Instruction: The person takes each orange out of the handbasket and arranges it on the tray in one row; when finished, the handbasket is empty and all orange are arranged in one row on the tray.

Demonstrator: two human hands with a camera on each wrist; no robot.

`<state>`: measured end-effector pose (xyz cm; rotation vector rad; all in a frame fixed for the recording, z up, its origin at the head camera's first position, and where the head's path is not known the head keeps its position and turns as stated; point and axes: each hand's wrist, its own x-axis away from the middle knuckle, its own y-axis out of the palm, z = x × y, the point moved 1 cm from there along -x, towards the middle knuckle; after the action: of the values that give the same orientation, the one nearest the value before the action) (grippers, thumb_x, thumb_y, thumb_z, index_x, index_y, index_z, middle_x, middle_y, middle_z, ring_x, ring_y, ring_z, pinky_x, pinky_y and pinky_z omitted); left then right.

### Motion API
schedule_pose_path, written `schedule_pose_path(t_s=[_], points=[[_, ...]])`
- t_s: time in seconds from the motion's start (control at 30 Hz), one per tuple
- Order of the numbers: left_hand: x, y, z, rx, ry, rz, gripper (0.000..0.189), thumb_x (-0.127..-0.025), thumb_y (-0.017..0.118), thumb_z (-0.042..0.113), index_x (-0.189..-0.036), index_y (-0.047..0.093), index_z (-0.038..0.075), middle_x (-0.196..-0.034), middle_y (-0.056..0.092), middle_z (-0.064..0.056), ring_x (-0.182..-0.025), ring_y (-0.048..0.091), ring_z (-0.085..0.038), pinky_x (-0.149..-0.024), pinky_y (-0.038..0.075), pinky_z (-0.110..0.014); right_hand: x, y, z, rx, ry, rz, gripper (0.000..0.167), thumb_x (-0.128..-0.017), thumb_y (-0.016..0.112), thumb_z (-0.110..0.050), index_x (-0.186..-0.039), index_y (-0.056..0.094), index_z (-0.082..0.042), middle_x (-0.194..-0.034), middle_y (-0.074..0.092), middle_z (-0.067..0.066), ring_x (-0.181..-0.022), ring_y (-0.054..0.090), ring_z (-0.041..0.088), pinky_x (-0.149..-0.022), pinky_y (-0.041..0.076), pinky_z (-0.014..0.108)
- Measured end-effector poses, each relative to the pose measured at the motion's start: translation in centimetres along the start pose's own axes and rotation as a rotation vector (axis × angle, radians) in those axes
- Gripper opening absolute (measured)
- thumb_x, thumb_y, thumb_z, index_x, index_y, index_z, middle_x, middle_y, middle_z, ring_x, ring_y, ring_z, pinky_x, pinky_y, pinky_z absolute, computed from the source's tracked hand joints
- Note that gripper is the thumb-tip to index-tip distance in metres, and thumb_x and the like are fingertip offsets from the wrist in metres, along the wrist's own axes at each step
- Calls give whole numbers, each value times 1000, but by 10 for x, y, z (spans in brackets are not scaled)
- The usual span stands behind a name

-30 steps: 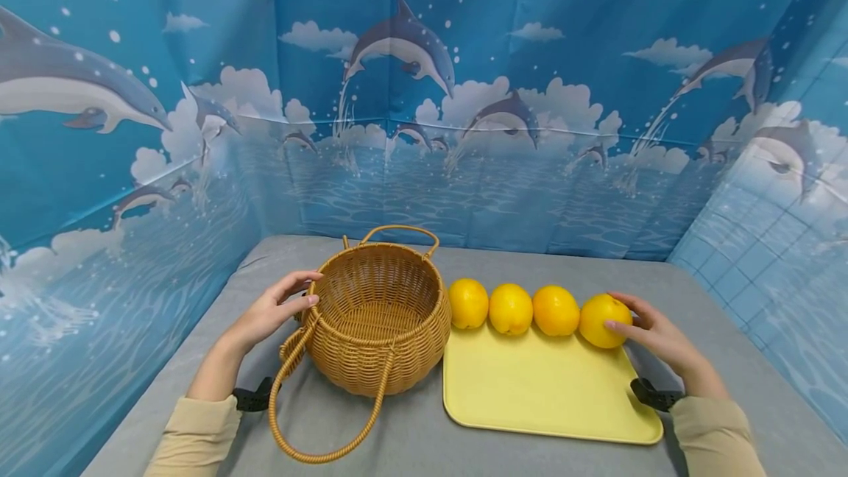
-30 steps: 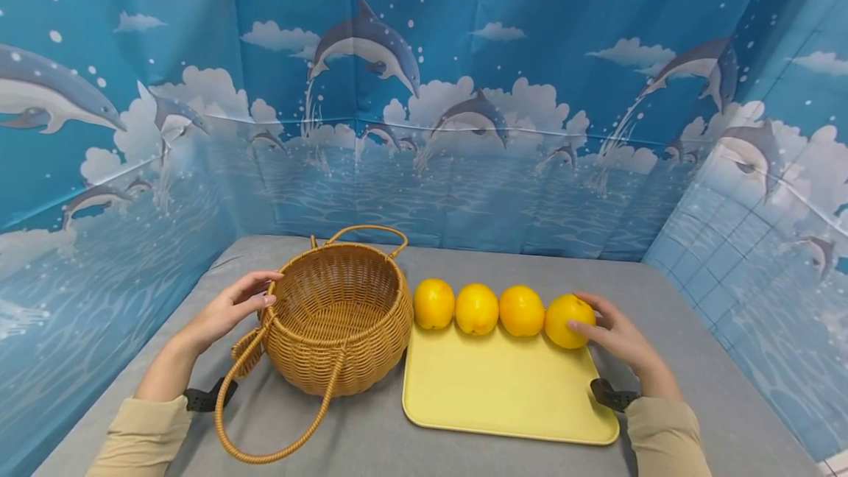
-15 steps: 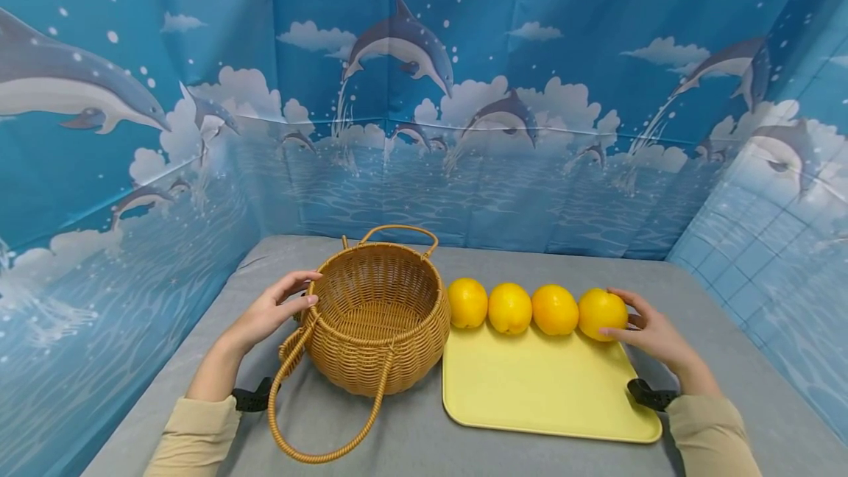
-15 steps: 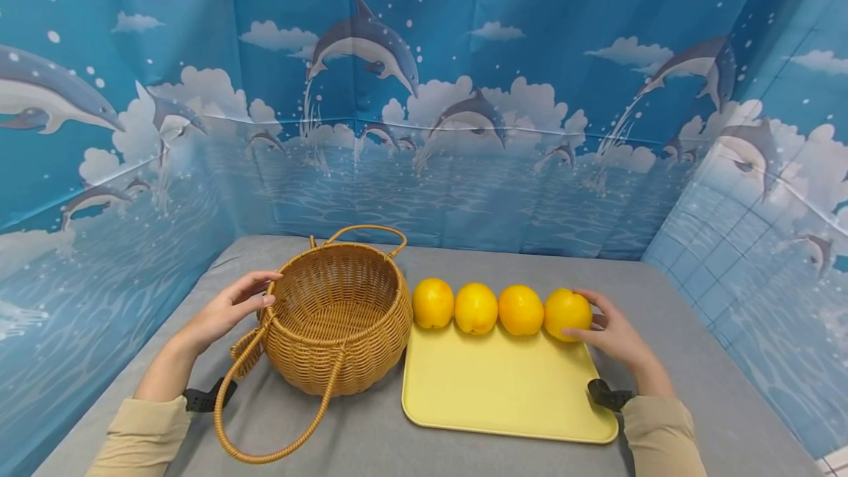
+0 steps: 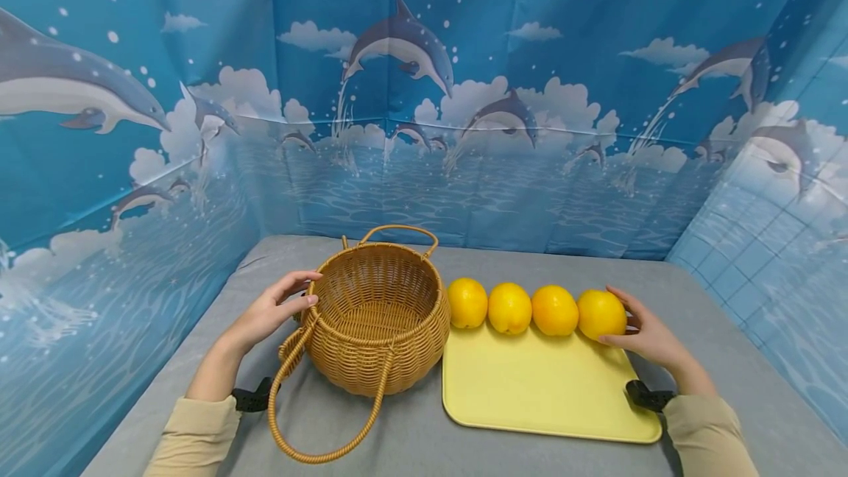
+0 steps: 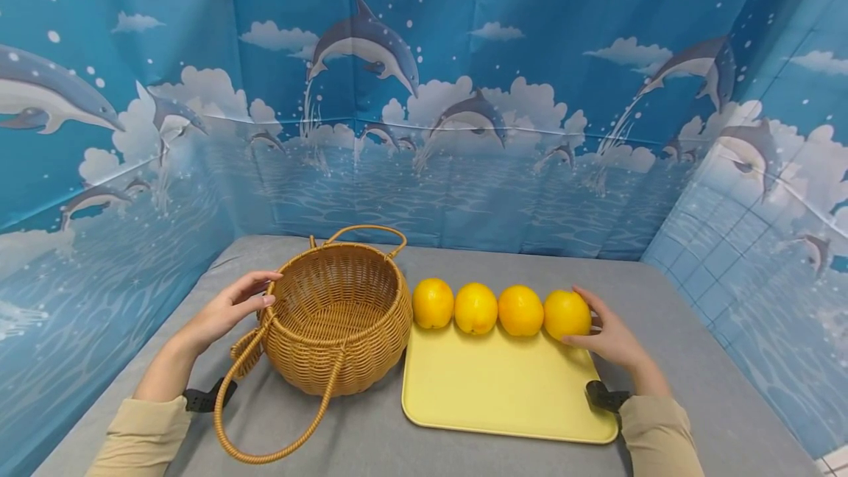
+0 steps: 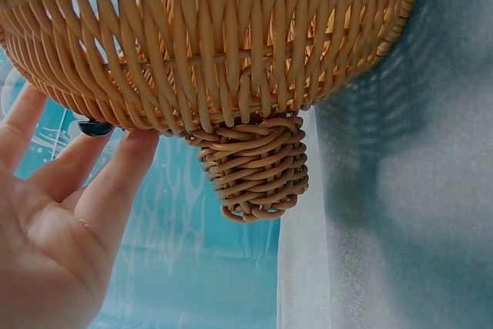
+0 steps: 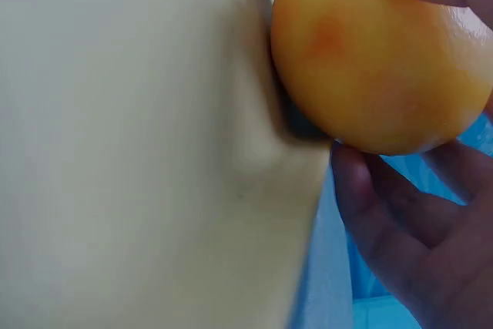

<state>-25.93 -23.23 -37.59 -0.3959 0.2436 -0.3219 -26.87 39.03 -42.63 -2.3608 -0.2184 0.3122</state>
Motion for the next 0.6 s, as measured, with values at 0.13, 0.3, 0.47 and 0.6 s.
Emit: schedule_pose_path(t_s=[0.13, 0.3, 0.47, 0.6], points=[[0, -1, -1, -7, 3, 2, 46, -97, 54, 27, -137, 43, 9, -146, 32, -14, -133, 27, -37, -96, 33, -59, 0, -1, -2, -5, 14, -15, 90, -85, 71, -17, -150, 10, -2, -140, 23, 35, -115, 42, 54, -83, 48, 51], [1, -1, -1, -9, 5, 2, 45, -97, 54, 27, -137, 43, 9, -146, 33, -14, -134, 27, -37, -96, 32, -59, -1, -2, -8, -17, 33, -29, 89, -87, 69, -17, -150, 8, -1, -141, 19, 37, -116, 40, 55, -85, 46, 54], [1, -1, -1, -14, 11, 1, 45, -97, 53, 27, -137, 43, 9, -146, 32, -14, -134, 26, -38, -97, 32, -60, 0, -3, -14, 40, 72, -46, 88, -89, 66, -24, -149, 6, 1, -141, 18, 38, -114, 39, 57, -84, 44, 58], [1, 0, 0, -18, 20, -3, 44, -97, 53, 26, -137, 44, 9, -145, 33, -14, -133, 27, -37, -96, 32, -60, 3, -5, -22, 93, 94, -79, 89, -90, 65, -28, -147, 6, 6, -141, 15, 40, -113, 38, 58, -83, 44, 59]])
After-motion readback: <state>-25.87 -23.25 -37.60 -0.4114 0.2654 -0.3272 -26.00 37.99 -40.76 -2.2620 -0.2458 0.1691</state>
